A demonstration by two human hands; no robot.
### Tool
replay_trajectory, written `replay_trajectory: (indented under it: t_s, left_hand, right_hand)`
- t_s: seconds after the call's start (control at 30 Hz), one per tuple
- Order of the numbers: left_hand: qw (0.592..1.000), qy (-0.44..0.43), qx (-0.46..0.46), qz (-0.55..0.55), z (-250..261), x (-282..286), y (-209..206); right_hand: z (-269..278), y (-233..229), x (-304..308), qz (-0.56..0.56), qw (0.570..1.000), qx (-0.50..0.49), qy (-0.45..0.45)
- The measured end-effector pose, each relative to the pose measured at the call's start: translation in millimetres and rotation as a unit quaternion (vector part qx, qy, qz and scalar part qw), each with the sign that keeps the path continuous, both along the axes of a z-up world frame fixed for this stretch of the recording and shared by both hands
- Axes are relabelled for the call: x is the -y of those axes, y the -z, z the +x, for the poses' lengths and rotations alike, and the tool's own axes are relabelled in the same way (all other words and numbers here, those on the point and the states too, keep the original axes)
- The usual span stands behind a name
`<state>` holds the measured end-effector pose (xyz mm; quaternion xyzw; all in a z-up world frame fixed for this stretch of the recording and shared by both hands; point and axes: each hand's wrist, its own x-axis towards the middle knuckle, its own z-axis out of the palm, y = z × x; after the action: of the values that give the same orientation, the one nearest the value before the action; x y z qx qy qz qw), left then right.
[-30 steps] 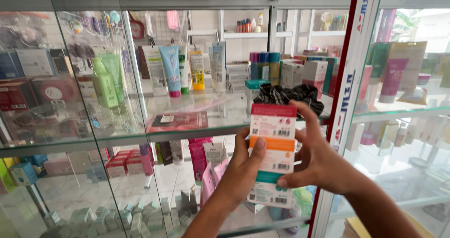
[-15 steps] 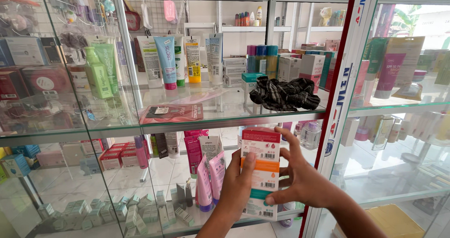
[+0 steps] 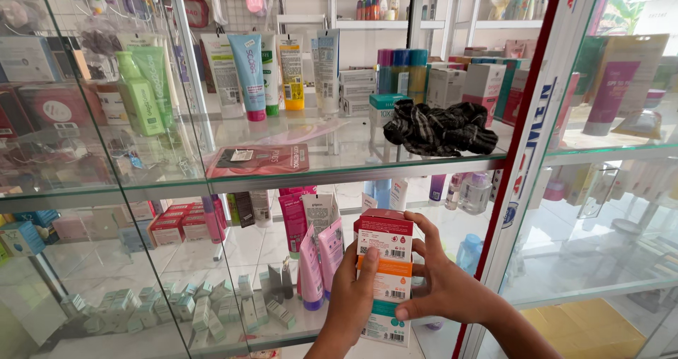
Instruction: The person wipes the glass shelves of a display cabinet with a dark cloth and rearranges cosmetic products. They handle tubes, boxes, and bottles, moving them aside to clean the shelf surface and then placing them back in organized stacks.
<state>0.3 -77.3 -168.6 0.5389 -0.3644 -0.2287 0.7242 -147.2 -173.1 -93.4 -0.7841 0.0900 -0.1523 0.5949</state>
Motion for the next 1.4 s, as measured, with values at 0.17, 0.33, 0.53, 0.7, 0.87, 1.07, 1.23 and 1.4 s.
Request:
replay_trajectory:
  t_s: [0.17,0.33,0.53,0.7,0.87,1.07,1.23,1.4]
  left_hand:
    - [1.0,-0.008,0.021,-0.001,8.3,11.1,21.6]
    - [0.993,-0.018,0.11,-0.032,19.8,22.0,32.6]
    - [0.99,-0.037,0.127,-0.046,38.1,15.2,39.1]
    - [0.972,-0.15,0.182,0.001,40.2,10.7,54.2]
    - [0.917,-0.213,0.338,0.001,28.4,20.4,47.9]
    - [0.837,-0.207,0.487,0.141,15.7,45.9,18.7]
    - [0.768,-0.175,0.559,0.261,29.7,61.2,11.9]
    - [0.75,-0.205,0.586,0.23,40.0,68.7,39.6]
  right_hand:
    - [10.0,17.7,3.7,-0.005,0.999,-0.006,0.039]
    - [19.8,29.8,11.6,-0.002,0.998,0.045,0.045]
    - [4.6,33.6,18.6,-0.009,0.991,0.007,0.131]
    - [-24.4,40.7,29.2,-0.038,0.97,-0.038,0.238]
    - [-30.4,48.5,28.7,-0.274,0.906,-0.019,0.322]
    - [4.1,75.9,32.5,-0.234,0.888,-0.071,0.389]
    - [34.1,109.3,52.6,-0.228,0.87,-0.084,0.429]
    - [55.9,133.0,89.7,-0.236,0.867,-0.051,0.435]
